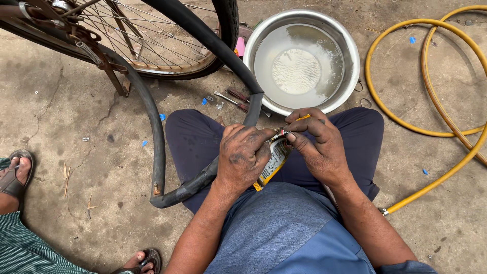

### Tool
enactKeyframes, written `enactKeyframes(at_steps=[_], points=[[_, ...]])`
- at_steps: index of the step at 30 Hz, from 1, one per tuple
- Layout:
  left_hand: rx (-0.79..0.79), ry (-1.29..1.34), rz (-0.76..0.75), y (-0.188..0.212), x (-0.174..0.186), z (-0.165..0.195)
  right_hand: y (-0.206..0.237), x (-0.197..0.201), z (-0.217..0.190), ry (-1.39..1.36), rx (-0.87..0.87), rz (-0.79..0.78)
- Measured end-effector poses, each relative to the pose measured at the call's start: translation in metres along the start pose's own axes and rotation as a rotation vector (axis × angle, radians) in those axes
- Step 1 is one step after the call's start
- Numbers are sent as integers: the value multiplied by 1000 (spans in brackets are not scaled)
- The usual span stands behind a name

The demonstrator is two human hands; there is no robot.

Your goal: The person sits on the ground with a bicycle inner tube on their lap, opens a patch kit packet and presses a patch onto the tube. They then attach an air hose to the valve to inflate the tube and submerge sections of it in a water basin, moving the tube around to check for leaks.

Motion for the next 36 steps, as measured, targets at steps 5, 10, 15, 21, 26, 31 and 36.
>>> enactKeyframes(at_steps=[5,10,15,21,26,31,36], points=[[13,34,-8,-2,2,1,0,-7,7,12,167,62],[-17,26,13,-3,4,-1,-2,-18,22,-405,-45,-55],[-57,44,-4,0,5,-4,-3,-23,21,-510,-72,-62],[-53,48,69,6,5,-12,-4,-17,-1,-278,11,-127],[-13,63,79,12,4,-15,-5,-17,-12,126,70,-9],[96,88,55,6,-1,-18,-10,-22,-14,385,232,208],[74,57,25,1,-1,-17,-10,-25,-8,386,278,286]])
Point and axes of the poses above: each hand's wrist, its own y-axis away from the middle knuckle, its own x-axis out of the back of the hand, z = x × y, the point moved 1 cm from there along -y, towards the middle knuckle, and after that the axes turned 14 degrees about -x, right-handed, at the moved point
